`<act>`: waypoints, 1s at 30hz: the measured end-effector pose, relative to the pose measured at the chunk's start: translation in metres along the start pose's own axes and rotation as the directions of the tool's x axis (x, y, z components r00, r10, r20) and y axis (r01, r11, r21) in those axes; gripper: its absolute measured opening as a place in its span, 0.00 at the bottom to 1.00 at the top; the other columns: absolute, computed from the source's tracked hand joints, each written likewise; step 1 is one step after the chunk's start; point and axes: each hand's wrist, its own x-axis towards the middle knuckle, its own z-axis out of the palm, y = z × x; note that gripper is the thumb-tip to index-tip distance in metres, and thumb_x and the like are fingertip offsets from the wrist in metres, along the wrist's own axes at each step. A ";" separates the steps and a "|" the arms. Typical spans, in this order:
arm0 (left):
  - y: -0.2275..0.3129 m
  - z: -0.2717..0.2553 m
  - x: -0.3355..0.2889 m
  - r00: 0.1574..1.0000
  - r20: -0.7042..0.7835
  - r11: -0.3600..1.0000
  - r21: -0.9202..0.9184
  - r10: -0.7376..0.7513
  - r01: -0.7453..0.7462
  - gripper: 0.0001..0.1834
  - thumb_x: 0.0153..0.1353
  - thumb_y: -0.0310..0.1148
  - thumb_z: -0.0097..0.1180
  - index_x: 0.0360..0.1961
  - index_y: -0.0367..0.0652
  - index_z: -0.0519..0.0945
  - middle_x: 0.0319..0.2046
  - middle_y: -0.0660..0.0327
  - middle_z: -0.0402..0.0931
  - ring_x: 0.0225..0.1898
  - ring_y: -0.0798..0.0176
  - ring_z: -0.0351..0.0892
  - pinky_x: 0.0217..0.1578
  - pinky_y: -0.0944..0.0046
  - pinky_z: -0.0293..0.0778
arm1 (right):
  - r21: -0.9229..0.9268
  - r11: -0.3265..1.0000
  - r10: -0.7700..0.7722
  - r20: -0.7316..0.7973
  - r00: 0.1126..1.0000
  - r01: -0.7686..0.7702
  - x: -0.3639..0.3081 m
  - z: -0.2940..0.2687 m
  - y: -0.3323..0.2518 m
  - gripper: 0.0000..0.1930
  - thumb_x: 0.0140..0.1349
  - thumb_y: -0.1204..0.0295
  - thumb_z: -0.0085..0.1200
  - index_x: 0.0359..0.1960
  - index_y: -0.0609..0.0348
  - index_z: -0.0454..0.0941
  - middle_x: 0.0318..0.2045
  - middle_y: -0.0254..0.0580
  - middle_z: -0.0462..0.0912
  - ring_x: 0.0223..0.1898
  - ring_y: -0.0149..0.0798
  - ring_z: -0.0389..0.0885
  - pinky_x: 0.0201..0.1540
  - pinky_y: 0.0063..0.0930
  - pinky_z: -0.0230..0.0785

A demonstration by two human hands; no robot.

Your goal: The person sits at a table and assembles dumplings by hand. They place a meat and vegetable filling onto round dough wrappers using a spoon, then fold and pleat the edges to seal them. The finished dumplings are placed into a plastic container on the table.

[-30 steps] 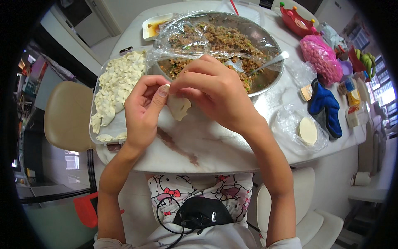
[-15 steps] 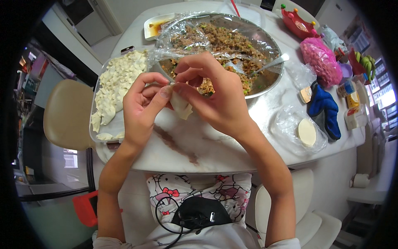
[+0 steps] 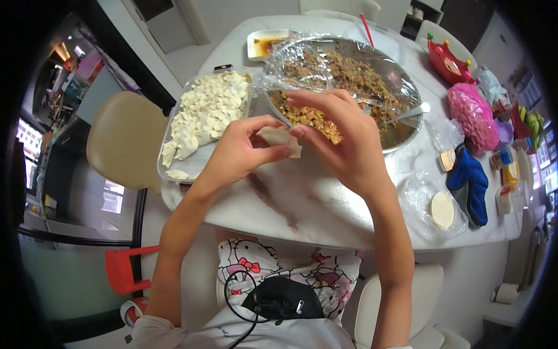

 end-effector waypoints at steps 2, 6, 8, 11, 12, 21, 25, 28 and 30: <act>0.004 -0.012 -0.010 0.994 -0.096 0.990 0.138 0.052 -0.039 0.14 0.55 0.26 0.68 0.43 0.38 0.81 0.35 0.66 0.81 0.38 0.75 0.77 0.41 0.73 0.73 | 0.045 0.997 0.062 -0.043 0.997 -0.060 -0.001 -0.003 -0.003 0.20 0.57 0.78 0.64 0.53 0.58 0.80 0.42 0.40 0.86 0.43 0.40 0.81 0.46 0.33 0.74; -0.005 -0.067 -0.046 0.969 -0.246 0.951 0.305 0.036 0.042 0.12 0.57 0.25 0.66 0.41 0.36 0.80 0.36 0.65 0.80 0.39 0.74 0.78 0.42 0.72 0.73 | 0.004 1.000 0.027 -0.046 0.999 -0.027 -0.004 0.000 -0.001 0.16 0.58 0.77 0.63 0.49 0.59 0.81 0.40 0.41 0.85 0.43 0.40 0.81 0.44 0.33 0.73; -0.010 -0.096 -0.066 0.942 -0.326 0.890 0.449 0.079 0.081 0.11 0.57 0.25 0.66 0.40 0.36 0.80 0.36 0.65 0.80 0.39 0.74 0.78 0.42 0.71 0.73 | -0.007 1.000 -0.031 -0.048 0.998 0.031 -0.006 0.005 0.000 0.13 0.58 0.77 0.63 0.46 0.60 0.81 0.38 0.42 0.84 0.41 0.42 0.80 0.43 0.34 0.72; -0.029 -0.133 -0.089 0.914 -0.401 0.854 0.495 0.063 0.159 0.11 0.56 0.26 0.66 0.40 0.36 0.80 0.35 0.65 0.80 0.39 0.73 0.79 0.42 0.71 0.74 | -0.013 0.998 -0.068 -0.039 0.997 0.068 -0.007 0.008 -0.005 0.10 0.58 0.77 0.62 0.42 0.60 0.81 0.34 0.42 0.82 0.39 0.44 0.78 0.42 0.35 0.71; -0.032 -0.139 -0.093 0.913 -0.404 0.829 0.527 0.055 0.184 0.11 0.56 0.26 0.66 0.39 0.37 0.80 0.35 0.65 0.81 0.39 0.73 0.79 0.42 0.71 0.74 | -0.013 0.997 -0.073 -0.028 0.997 0.072 -0.008 0.009 -0.006 0.09 0.58 0.77 0.62 0.41 0.60 0.81 0.33 0.42 0.82 0.39 0.45 0.77 0.42 0.35 0.71; -0.019 -0.140 -0.098 0.920 -0.391 0.679 0.679 0.012 0.279 0.13 0.56 0.28 0.65 0.43 0.36 0.82 0.34 0.54 0.85 0.34 0.67 0.83 0.39 0.67 0.77 | -0.017 0.997 -0.072 0.021 0.997 0.072 -0.012 0.013 -0.008 0.07 0.58 0.78 0.61 0.38 0.60 0.81 0.32 0.42 0.81 0.38 0.45 0.77 0.41 0.38 0.71; -0.014 -0.143 -0.096 0.943 -0.333 0.626 0.735 0.002 0.258 0.13 0.57 0.28 0.63 0.44 0.37 0.83 0.33 0.53 0.85 0.33 0.64 0.83 0.38 0.66 0.77 | -0.021 0.996 -0.084 0.030 0.996 0.084 -0.012 0.015 -0.010 0.07 0.58 0.78 0.61 0.38 0.61 0.81 0.31 0.43 0.81 0.37 0.45 0.77 0.41 0.38 0.71; -0.012 -0.147 -0.100 0.956 -0.284 0.523 0.828 0.078 0.203 0.11 0.58 0.28 0.62 0.43 0.37 0.83 0.32 0.55 0.84 0.31 0.63 0.81 0.37 0.65 0.76 | -0.023 0.992 -0.121 0.022 0.992 0.121 -0.012 0.018 -0.007 0.07 0.57 0.78 0.62 0.38 0.60 0.81 0.30 0.43 0.81 0.35 0.46 0.78 0.38 0.39 0.72; -0.009 -0.143 -0.103 0.914 -0.334 0.517 0.837 0.230 0.176 0.10 0.59 0.28 0.62 0.41 0.36 0.83 0.31 0.57 0.83 0.30 0.65 0.80 0.35 0.65 0.75 | -0.047 0.994 -0.101 0.024 0.995 0.102 -0.015 0.017 -0.004 0.07 0.56 0.79 0.63 0.36 0.59 0.80 0.27 0.40 0.81 0.31 0.42 0.79 0.34 0.33 0.71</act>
